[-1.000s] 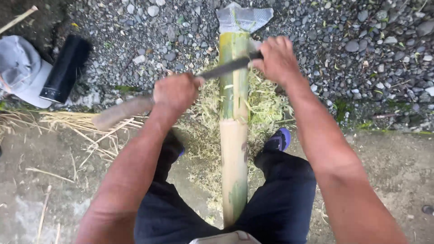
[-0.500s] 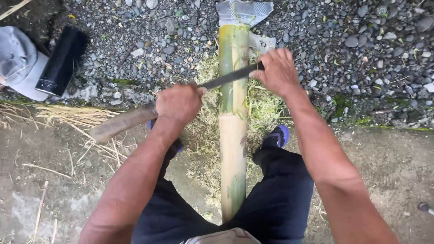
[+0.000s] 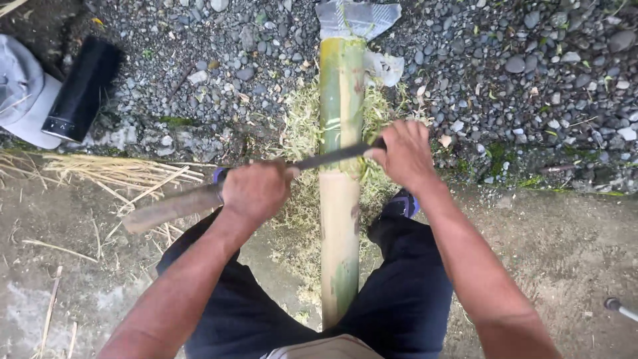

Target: The person is using a machete to scrape the outer layer off a green bamboo stalk.

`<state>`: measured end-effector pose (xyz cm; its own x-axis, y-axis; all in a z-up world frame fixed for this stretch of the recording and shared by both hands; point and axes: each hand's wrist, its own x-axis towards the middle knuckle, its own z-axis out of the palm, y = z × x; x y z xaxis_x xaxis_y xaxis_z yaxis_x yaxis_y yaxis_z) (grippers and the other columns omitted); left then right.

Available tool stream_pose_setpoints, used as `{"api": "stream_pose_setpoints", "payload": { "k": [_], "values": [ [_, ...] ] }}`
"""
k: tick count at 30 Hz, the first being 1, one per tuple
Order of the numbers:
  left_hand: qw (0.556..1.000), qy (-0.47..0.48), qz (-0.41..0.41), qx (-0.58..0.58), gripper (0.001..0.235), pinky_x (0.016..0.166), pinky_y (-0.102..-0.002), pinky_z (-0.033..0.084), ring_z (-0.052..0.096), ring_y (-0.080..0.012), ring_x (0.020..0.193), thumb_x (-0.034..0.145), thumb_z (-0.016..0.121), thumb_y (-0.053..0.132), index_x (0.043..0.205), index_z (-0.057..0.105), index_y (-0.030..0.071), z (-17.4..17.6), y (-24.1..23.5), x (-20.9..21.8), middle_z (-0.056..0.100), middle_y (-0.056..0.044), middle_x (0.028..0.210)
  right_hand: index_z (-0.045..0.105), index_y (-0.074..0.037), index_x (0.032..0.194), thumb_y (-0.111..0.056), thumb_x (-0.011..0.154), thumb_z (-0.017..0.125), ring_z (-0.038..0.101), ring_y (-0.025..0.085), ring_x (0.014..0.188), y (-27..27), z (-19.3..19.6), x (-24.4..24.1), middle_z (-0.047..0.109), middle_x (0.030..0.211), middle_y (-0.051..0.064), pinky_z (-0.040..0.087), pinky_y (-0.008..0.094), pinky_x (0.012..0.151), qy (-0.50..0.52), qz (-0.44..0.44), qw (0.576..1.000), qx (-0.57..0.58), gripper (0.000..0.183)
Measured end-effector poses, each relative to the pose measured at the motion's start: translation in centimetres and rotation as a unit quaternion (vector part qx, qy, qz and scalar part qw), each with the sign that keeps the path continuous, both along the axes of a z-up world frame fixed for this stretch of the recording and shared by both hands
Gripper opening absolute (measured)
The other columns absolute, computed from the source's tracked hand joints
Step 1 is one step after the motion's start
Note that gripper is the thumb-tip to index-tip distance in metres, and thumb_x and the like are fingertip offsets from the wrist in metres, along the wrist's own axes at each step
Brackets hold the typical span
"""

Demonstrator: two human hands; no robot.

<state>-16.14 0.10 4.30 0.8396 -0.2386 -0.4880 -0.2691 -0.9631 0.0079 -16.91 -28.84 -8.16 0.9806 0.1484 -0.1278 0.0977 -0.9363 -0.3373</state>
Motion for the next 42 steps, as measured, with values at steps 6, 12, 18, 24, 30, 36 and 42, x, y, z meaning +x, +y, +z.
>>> {"api": "stream_pose_setpoints", "payload": {
  "k": [6,12,18,24,30,36,42],
  "values": [
    [1.000,0.017,0.004,0.010,0.058,0.059,-0.045,0.059,0.072,-0.0259,0.064,0.108,0.031,0.056,0.108,0.067,0.011,-0.9,-0.4,3.2,0.070,-0.009,0.073,0.070,-0.011,0.106,-0.066,0.084,0.056,0.047,0.028,0.109,-0.5,1.1,4.4,0.059,0.105,0.008,0.034,0.047,0.103,-0.013,0.002,1.000,0.000,0.061],
    [0.999,0.011,-0.038,0.004,0.056,0.058,-0.045,0.058,0.072,-0.0267,0.063,0.109,0.030,0.055,0.107,0.068,0.014,-3.1,2.2,-1.8,0.067,-0.010,0.068,0.070,-0.010,0.097,-0.065,0.084,0.056,0.046,0.028,0.109,1.3,3.1,-2.0,0.059,0.104,0.008,0.032,0.046,0.104,0.017,0.023,0.998,-0.051,0.058],
    [1.000,0.020,-0.013,-0.010,0.057,0.052,-0.043,0.057,0.068,-0.0228,0.057,0.107,0.029,0.057,0.104,0.067,0.014,-4.1,1.5,-0.9,0.065,-0.005,0.067,0.069,-0.007,0.104,-0.061,0.086,0.063,0.046,0.031,0.110,0.2,2.7,-0.8,0.060,0.105,0.010,0.033,0.047,0.103,-0.035,0.023,0.999,-0.019,0.057],
    [0.999,0.029,-0.027,-0.009,0.055,0.056,-0.045,0.057,0.068,-0.0219,0.060,0.107,0.031,0.054,0.102,0.066,0.012,-1.0,1.3,-2.0,0.066,-0.006,0.068,0.068,-0.007,0.105,-0.061,0.082,0.067,0.047,0.032,0.108,0.2,-1.0,-2.9,0.060,0.106,0.012,0.032,0.048,0.102,-0.082,0.015,0.997,-0.002,0.058],
    [0.999,0.031,-0.039,-0.007,0.054,0.058,-0.046,0.058,0.068,-0.0235,0.060,0.109,0.032,0.051,0.102,0.067,0.010,0.5,-0.1,-2.3,0.065,-0.006,0.068,0.068,-0.009,0.106,-0.060,0.086,0.064,0.047,0.031,0.106,0.6,0.2,-2.9,0.059,0.109,0.011,0.035,0.046,0.099,0.012,-0.038,0.998,0.044,0.055],
    [0.996,0.055,-0.061,0.024,0.054,0.056,-0.044,0.061,0.067,-0.0202,0.056,0.109,0.030,0.051,0.104,0.066,0.011,-0.2,0.0,-0.7,0.064,-0.005,0.066,0.070,-0.010,0.105,-0.057,0.083,0.070,0.047,0.031,0.101,-0.2,-0.6,-3.9,0.058,0.101,0.011,0.035,0.046,0.093,-0.015,-0.024,0.999,0.035,0.052],
    [0.998,0.055,-0.042,0.016,0.057,0.058,-0.044,0.061,0.069,-0.0207,0.060,0.109,0.027,0.055,0.108,0.066,0.013,-2.6,0.7,-0.6,0.064,-0.004,0.067,0.071,-0.008,0.106,-0.053,0.090,0.072,0.048,0.030,0.105,-0.2,1.7,-4.2,0.059,0.104,0.010,0.035,0.045,0.099,-0.102,-0.005,0.995,-0.014,0.047]
  ]
}}
